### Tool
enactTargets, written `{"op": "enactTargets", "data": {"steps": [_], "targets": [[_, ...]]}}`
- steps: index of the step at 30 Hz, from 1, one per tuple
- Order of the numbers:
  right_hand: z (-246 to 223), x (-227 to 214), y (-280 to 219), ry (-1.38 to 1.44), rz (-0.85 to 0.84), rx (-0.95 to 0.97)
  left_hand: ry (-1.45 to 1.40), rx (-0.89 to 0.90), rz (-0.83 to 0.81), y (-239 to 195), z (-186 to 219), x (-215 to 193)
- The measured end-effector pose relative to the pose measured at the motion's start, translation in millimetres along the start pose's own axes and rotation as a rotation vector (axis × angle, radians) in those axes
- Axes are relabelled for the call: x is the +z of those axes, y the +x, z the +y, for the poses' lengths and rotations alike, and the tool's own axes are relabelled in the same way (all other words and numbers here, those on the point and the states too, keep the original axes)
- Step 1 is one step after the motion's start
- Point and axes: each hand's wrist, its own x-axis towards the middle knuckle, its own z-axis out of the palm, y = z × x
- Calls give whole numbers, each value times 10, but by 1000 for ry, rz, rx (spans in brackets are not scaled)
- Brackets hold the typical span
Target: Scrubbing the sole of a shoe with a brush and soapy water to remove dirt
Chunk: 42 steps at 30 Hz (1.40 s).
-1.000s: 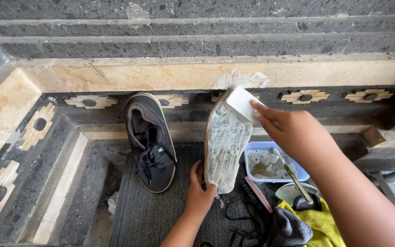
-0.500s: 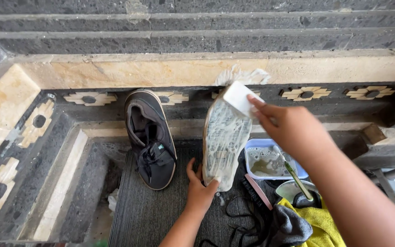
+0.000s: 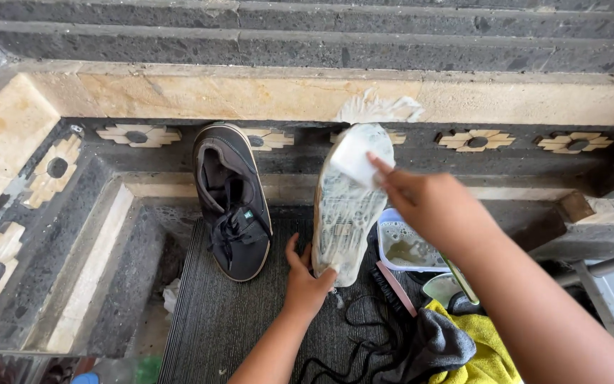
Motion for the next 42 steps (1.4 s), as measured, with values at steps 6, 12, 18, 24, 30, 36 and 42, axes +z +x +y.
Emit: {"op": "enactTargets", "data": {"steps": [6, 12, 18, 24, 30, 36, 42], "targets": [[195, -134, -113, -236, -21, 209, -25, 34, 3, 96, -274, -20], [210, -49, -38, -146, 246, 39, 58, 112, -83, 80, -213, -42], [280, 71, -327, -187, 89, 119, 8, 71, -69, 47, -216, -67], [316, 47, -35, -172, 265, 55, -4, 82, -59, -30, -81, -8], [310, 202, -295, -162, 164, 26, 23, 65, -66, -106, 20, -29], [535, 101, 52, -189, 365, -24, 74, 92, -94, 45, -164, -72], [249, 330, -196, -113, 128, -79, 11, 62, -115, -45, -14, -73]]}}
